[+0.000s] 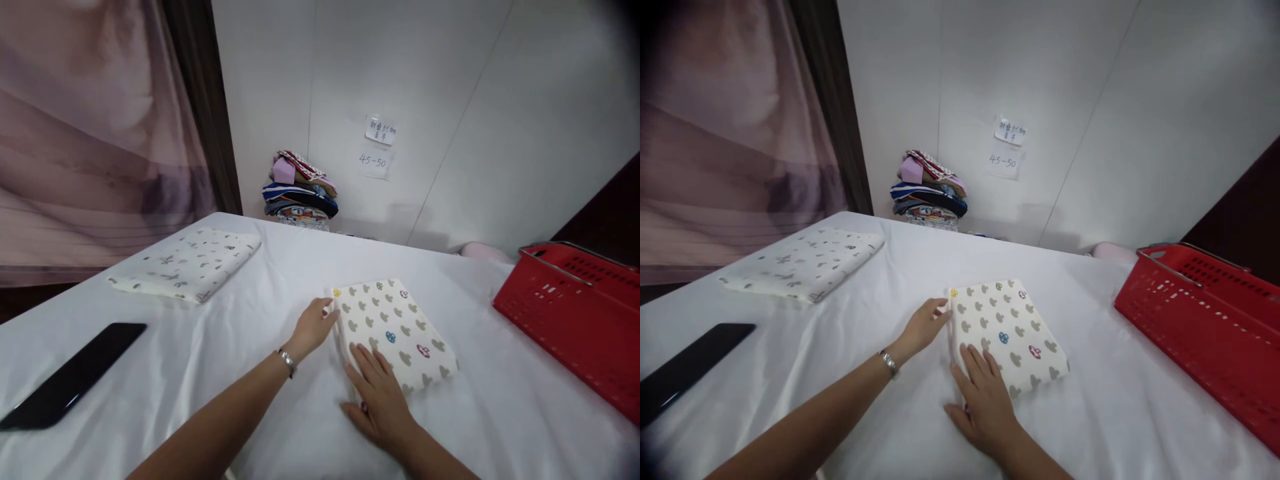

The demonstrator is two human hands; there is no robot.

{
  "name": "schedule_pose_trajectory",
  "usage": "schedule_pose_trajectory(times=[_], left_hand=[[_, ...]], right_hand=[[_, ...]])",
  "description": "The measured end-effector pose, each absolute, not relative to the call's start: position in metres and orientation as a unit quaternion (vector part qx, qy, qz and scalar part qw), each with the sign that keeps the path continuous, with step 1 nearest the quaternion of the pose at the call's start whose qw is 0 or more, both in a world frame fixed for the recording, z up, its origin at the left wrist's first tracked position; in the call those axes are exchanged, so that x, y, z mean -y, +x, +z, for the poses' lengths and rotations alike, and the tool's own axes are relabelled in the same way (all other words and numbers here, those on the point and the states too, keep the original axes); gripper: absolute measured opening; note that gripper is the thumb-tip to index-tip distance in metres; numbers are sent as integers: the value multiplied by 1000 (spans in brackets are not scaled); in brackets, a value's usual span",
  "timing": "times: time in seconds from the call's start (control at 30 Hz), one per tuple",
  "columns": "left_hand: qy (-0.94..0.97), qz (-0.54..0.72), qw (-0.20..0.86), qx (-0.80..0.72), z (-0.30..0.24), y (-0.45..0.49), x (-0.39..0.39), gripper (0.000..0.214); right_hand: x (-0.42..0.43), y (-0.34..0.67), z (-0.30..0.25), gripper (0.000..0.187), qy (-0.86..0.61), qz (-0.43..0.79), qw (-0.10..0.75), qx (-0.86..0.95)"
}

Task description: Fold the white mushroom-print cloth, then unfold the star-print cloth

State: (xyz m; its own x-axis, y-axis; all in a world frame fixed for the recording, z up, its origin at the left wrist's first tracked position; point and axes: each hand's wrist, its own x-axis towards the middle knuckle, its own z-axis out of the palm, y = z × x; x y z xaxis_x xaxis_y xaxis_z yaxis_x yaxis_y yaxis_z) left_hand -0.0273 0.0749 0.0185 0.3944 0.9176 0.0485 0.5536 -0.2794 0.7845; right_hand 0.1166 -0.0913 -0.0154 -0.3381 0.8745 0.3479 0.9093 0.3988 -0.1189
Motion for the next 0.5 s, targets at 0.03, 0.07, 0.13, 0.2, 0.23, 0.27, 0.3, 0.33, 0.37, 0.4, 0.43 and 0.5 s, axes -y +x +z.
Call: schedule_pose_trajectory(times=[0.03,0.07,0.13,0.2,0.23,0.27,0.3,0.33,0.37,0.4,0.43,0.5], left_hand=[[754,255,346,-496,19,-20,-83,47],[754,250,338,-505,19,-11,-91,52],[756,228,317,-525,15,5,-105,59],[759,203,298,-541,9,19,-115,62],[759,195,295,-547,6,24,-119,61],[758,190,296,-550,5,28,-123,58],[756,189,300,-550,4,30,-126,55],[754,190,307,-548,4,32,-128,50],[754,196,313,-543,5,33,-131,46],[757,212,314,-533,5,33,-133,42],[760,235,309,-521,6,33,-135,39],[759,277,294,-510,4,32,-138,34]], right_hand=[[91,117,-15,58,-546,-43,178,817],[91,117,-15,58,-547,-38,175,818],[90,117,-14,59,-549,-25,167,819],[90,117,-12,58,-552,-8,158,818],[90,116,-11,57,-554,1,154,818],[90,116,-10,56,-556,11,149,817],[90,116,-9,56,-558,20,147,817],[90,116,-8,55,-559,29,145,816],[90,116,-8,55,-558,38,145,816],[90,115,-8,55,-554,46,145,819],[90,115,-8,55,-546,54,144,823],[89,115,-8,54,-527,66,138,836]])
